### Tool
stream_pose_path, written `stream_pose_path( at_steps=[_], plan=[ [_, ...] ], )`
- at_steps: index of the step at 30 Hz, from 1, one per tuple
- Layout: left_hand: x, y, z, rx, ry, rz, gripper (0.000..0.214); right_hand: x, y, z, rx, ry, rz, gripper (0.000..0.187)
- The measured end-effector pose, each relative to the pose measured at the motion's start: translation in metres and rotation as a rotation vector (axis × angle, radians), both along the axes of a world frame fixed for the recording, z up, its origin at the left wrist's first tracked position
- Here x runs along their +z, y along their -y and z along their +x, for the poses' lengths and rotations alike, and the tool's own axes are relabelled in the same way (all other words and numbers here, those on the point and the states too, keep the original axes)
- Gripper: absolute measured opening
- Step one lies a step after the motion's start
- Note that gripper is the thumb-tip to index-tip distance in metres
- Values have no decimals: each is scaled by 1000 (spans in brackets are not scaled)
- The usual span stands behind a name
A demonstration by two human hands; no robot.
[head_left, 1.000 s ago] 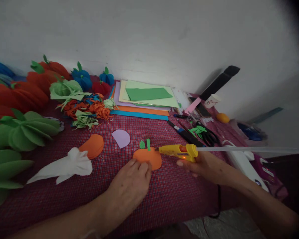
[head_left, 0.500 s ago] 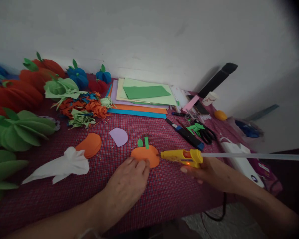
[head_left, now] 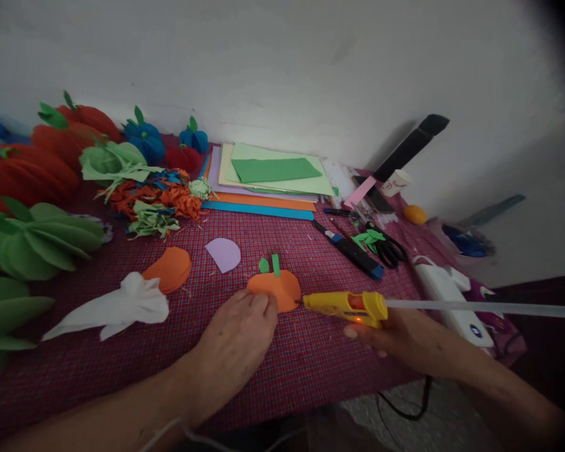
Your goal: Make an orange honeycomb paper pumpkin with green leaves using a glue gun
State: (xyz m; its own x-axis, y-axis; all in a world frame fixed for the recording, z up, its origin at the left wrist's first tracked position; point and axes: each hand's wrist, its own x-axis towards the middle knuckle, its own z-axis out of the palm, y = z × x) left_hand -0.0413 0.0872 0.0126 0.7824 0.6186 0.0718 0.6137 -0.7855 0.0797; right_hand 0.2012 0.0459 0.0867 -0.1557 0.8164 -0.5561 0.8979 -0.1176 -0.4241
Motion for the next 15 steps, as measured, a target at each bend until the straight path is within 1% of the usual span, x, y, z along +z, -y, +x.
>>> stream_pose_path(
  at_steps=[4, 10, 15],
  plan=[
    [3, 2, -1, 41, 56, 5, 17, 0, 2, -2, -7, -10, -26, 44],
    [4, 2, 0, 42, 80, 3, 19, 1, -1, -11, 19, -66, -30, 44],
    [7, 0, 0, 35, 90, -15, 18, 3, -5, -20, 49, -70, -1, 41]
  ],
)
